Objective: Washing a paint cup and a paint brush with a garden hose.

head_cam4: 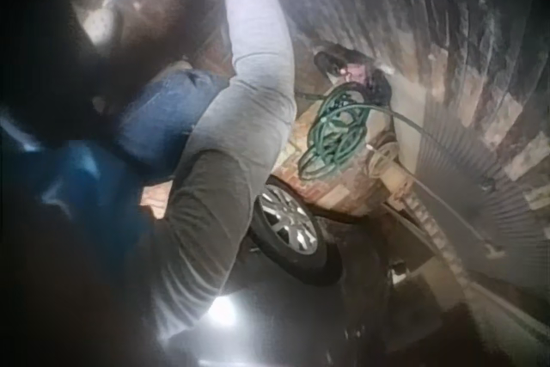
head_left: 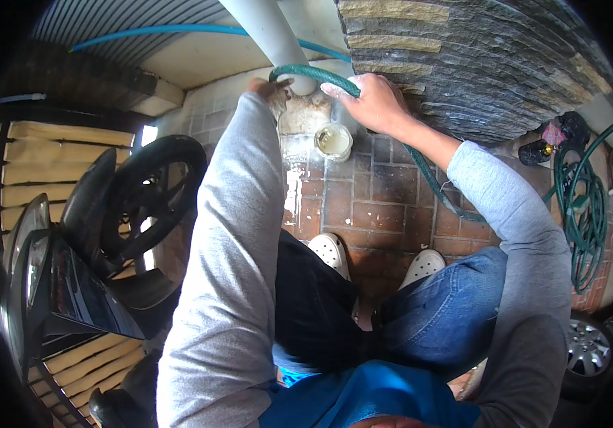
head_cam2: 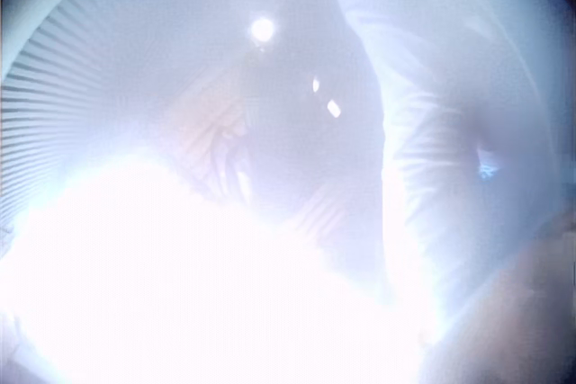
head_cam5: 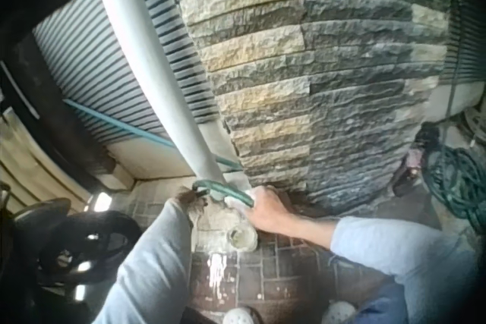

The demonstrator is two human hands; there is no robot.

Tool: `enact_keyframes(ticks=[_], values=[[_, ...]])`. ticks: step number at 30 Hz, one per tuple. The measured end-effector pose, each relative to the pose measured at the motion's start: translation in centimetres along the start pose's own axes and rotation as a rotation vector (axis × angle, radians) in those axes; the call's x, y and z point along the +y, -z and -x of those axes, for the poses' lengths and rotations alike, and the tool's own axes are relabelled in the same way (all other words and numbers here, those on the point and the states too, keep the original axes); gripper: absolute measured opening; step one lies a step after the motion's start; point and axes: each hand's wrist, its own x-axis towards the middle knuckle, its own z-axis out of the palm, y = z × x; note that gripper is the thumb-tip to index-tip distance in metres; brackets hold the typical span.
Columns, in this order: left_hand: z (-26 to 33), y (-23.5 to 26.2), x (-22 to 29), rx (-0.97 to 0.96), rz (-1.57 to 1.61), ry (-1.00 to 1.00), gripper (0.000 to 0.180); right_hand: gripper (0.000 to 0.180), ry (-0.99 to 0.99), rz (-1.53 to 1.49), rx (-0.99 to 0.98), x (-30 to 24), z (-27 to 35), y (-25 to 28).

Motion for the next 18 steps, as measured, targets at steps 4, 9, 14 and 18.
enact_keyframes(ticks=[4, 9, 14, 18], values=[[0.3, 1.0, -1.8, -0.072, 0.281, 0.084, 0.044, 0.051, 0.008, -0.029, -0.061, -0.4, 0.7, 0.6], [-0.2, -0.2, -4.0, -0.077, 0.638, 0.137, 0.039, 0.05, 0.05, -0.049, -0.035, -0.6, 1.2, 1.3], [-1.0, -0.6, -5.1, -0.027, 0.937, 0.275, 0.023, 0.052, 0.056, -0.073, -0.074, -0.4, 0.9, 1.4], [-2.9, -0.7, -7.1, -0.216, 1.072, 0.2, 0.016, 0.052, 0.158, -0.145, 0.007, 0.0, 0.6, 1.2]])
